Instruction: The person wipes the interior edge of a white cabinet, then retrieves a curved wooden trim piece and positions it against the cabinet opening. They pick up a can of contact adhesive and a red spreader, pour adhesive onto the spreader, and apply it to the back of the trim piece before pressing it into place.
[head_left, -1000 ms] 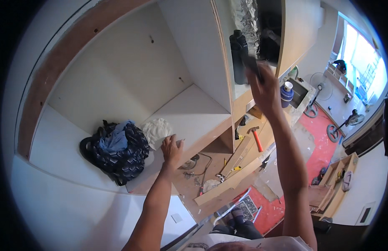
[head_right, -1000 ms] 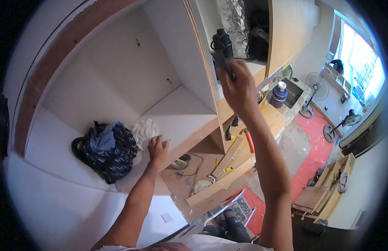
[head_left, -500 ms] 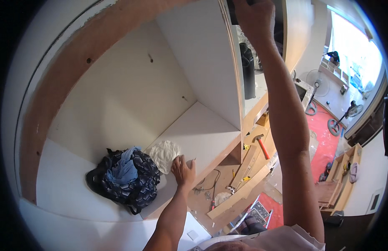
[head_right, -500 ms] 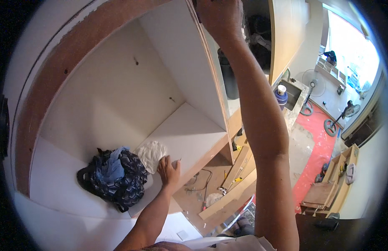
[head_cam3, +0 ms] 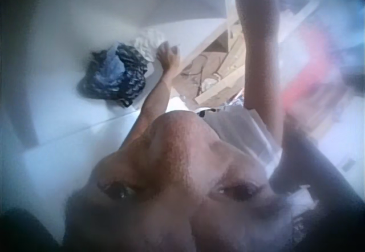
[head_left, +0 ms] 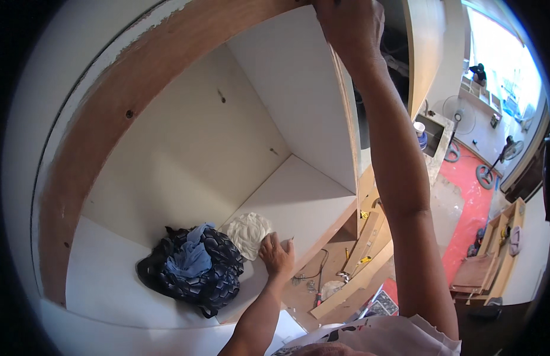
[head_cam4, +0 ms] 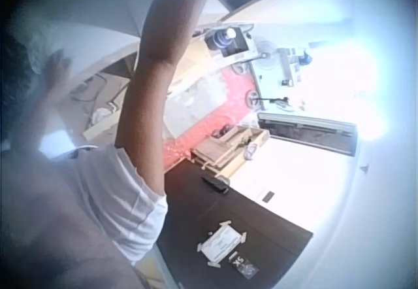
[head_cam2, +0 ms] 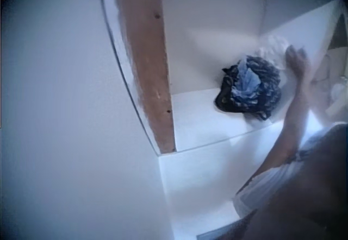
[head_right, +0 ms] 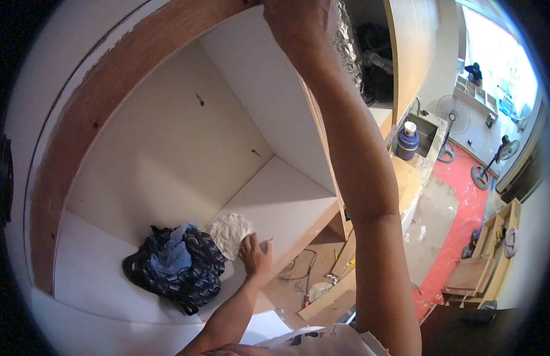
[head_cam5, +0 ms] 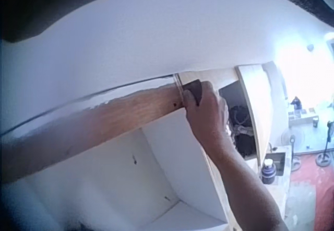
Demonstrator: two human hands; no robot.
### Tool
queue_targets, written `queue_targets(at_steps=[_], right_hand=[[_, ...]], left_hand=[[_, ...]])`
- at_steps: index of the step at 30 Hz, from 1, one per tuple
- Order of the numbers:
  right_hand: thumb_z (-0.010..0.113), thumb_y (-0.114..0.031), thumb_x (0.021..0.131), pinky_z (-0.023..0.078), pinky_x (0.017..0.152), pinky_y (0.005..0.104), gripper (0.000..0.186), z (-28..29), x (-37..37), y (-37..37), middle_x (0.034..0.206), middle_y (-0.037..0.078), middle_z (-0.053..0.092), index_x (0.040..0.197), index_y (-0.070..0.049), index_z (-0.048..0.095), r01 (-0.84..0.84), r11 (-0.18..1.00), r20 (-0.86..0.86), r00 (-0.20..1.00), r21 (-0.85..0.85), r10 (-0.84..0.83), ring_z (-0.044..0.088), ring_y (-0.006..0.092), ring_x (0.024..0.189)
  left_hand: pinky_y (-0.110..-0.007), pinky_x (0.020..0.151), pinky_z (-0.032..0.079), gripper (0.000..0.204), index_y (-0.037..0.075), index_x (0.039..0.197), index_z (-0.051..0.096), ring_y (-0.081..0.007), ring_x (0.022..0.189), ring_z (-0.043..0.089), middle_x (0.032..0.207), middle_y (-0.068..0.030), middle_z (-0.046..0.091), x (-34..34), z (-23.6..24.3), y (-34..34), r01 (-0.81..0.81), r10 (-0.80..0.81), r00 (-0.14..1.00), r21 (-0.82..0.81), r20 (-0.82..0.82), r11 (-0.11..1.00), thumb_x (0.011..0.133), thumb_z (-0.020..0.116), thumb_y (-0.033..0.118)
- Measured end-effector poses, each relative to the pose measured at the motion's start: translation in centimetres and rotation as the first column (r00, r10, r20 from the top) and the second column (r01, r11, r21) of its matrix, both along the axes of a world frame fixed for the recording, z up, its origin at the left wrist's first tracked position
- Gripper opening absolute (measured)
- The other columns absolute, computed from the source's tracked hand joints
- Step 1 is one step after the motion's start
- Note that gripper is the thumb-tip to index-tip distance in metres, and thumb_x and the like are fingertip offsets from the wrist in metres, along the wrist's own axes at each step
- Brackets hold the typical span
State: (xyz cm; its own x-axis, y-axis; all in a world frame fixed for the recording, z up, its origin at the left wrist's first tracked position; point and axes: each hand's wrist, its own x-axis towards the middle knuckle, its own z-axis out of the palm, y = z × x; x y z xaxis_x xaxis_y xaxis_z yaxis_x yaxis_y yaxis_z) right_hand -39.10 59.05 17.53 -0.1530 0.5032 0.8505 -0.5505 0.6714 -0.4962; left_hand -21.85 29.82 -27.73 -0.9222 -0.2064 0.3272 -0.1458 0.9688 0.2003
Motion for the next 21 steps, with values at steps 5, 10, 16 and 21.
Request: queue_targets(at_steps=[5,10,16,21], right_hand=[[0.068,-0.023,0.090,0.050,0.074,0.0546,0.023,0.1,-1.6,0.2,0.085,0.025,0.068,0.093,-0.001,0.062,0.056,0.998,-0.160,0.986,0.029,-0.051,0.066,0.0468,0.083],[0.069,-0.020,0.089,0.051,0.071,0.0514,0.020,-0.7,-1.1,0.1,0.079,0.023,0.068,0.085,-0.002,0.064,0.006,0.998,-0.254,0.967,0.065,0.011,0.067,0.0440,0.078],[0.069,-0.023,0.090,0.051,0.072,0.0499,0.021,3.0,-3.0,0.9,0.081,0.024,0.068,0.089,-0.002,0.067,0.118,0.985,-0.319,0.945,0.123,-0.073,0.067,0.0439,0.082],[0.068,-0.025,0.091,0.051,0.071,0.0505,0.024,-0.1,-2.3,0.0,0.081,0.024,0.067,0.086,-0.002,0.065,0.012,0.998,-0.236,0.972,0.060,0.003,0.066,0.0455,0.081]], left_hand=[[-0.054,0.113,0.028,0.059,0.005,0.137,0.049,-0.0357,0.139,0.037,0.145,-0.0187,0.045,0.1,-0.1,0.1,-0.010,0.009,1.000,0.018,0.020,1.000,0.092,0.063,0.041],[-0.054,0.114,0.027,0.061,0.005,0.139,0.048,-0.0368,0.139,0.037,0.146,-0.0191,0.043,0.0,0.8,0.3,-0.017,0.013,0.997,0.051,0.072,0.999,0.092,0.063,0.041],[-0.055,0.112,0.028,0.062,0.005,0.138,0.048,-0.0363,0.139,0.037,0.146,-0.0188,0.043,0.1,0.4,0.2,0.005,-0.006,1.000,0.038,0.031,0.999,0.092,0.063,0.042],[-0.055,0.111,0.029,0.062,0.005,0.138,0.048,-0.0359,0.138,0.038,0.145,-0.0187,0.044,0.1,0.6,0.2,-0.015,0.015,0.999,-0.004,0.038,1.000,0.091,0.064,0.042]])
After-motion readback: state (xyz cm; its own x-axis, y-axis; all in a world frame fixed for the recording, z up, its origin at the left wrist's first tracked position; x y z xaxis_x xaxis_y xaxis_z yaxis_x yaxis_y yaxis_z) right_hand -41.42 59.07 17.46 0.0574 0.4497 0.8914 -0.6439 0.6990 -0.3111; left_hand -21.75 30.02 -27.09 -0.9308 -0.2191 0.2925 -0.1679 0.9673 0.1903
